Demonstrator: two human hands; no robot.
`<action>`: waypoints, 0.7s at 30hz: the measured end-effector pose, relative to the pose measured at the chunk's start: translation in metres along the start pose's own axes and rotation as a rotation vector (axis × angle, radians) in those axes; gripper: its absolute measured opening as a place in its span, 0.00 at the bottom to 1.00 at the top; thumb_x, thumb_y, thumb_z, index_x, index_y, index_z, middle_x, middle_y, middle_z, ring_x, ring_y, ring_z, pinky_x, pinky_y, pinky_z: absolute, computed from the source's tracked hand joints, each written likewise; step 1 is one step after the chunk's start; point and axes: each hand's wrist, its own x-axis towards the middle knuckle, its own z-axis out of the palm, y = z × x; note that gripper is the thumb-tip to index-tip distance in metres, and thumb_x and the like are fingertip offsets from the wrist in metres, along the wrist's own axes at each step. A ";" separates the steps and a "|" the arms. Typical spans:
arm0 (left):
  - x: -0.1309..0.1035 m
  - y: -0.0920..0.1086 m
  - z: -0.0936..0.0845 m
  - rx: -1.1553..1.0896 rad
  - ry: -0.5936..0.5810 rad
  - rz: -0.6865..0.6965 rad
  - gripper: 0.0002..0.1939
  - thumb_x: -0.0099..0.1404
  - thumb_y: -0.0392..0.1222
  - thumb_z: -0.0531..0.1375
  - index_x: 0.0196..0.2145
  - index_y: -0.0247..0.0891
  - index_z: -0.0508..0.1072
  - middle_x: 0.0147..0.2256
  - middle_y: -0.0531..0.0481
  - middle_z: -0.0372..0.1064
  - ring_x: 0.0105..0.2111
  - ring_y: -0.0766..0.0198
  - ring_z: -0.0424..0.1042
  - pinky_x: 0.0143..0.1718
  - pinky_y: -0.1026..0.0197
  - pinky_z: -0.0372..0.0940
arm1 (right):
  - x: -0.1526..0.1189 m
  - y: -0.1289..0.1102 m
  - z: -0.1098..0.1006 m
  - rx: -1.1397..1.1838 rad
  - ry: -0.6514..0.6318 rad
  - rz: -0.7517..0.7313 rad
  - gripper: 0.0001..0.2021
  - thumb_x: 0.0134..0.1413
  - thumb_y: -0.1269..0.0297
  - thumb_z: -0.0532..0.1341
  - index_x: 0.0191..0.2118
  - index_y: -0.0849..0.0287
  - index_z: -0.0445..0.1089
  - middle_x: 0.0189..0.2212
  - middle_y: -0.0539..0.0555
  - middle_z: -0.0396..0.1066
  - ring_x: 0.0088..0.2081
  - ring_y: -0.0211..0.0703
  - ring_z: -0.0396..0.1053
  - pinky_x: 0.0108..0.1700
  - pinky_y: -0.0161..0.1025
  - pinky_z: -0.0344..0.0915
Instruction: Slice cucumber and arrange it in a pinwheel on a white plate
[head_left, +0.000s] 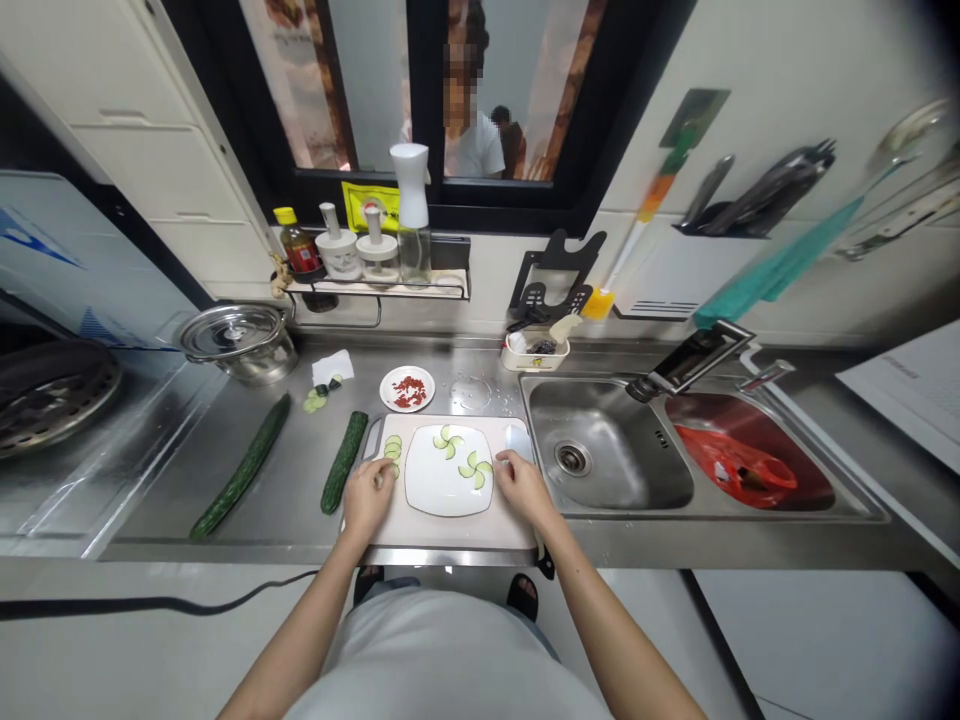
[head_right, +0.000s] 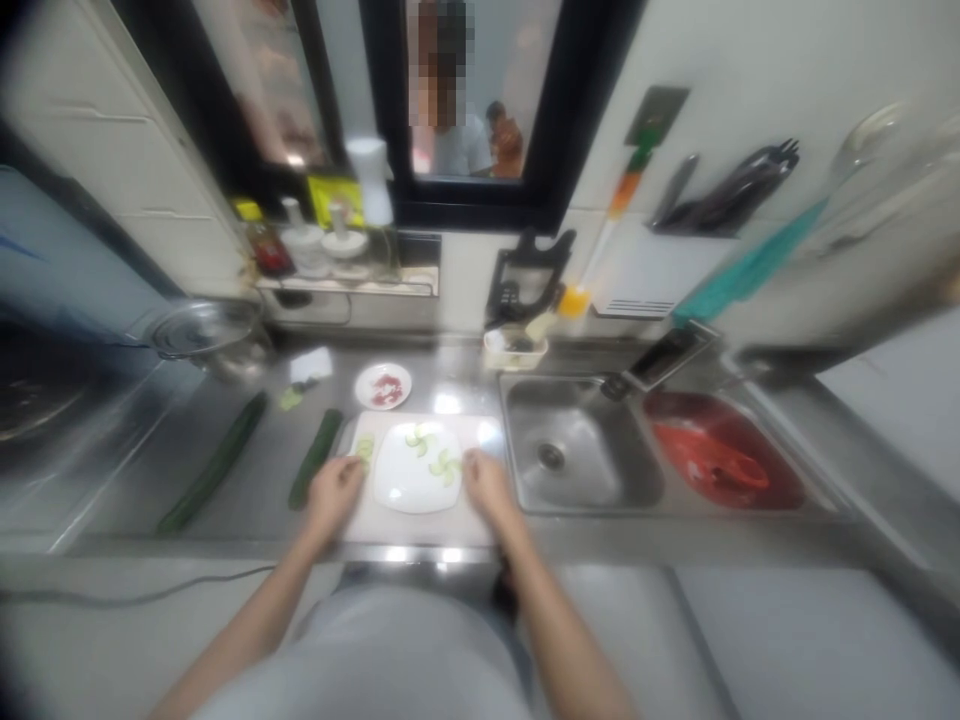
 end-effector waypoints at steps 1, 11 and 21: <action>0.000 -0.005 -0.004 0.021 0.009 -0.031 0.14 0.63 0.43 0.54 0.41 0.39 0.76 0.39 0.46 0.73 0.36 0.59 0.71 0.39 0.60 0.64 | -0.001 0.000 0.000 0.010 0.002 0.000 0.16 0.59 0.60 0.49 0.45 0.60 0.69 0.27 0.52 0.72 0.31 0.42 0.68 0.34 0.33 0.56; -0.001 -0.009 -0.006 0.216 -0.142 -0.187 0.16 0.62 0.47 0.55 0.44 0.38 0.73 0.42 0.43 0.71 0.40 0.55 0.71 0.40 0.59 0.63 | -0.002 -0.009 0.004 0.023 -0.008 0.002 0.15 0.59 0.61 0.49 0.45 0.59 0.69 0.28 0.52 0.72 0.30 0.41 0.67 0.33 0.33 0.56; 0.001 -0.004 0.004 0.139 -0.095 -0.227 0.09 0.60 0.41 0.56 0.38 0.40 0.72 0.39 0.46 0.72 0.37 0.58 0.71 0.36 0.61 0.62 | 0.000 -0.015 0.006 0.055 -0.037 -0.056 0.15 0.59 0.61 0.49 0.42 0.58 0.70 0.28 0.53 0.72 0.31 0.41 0.68 0.33 0.33 0.56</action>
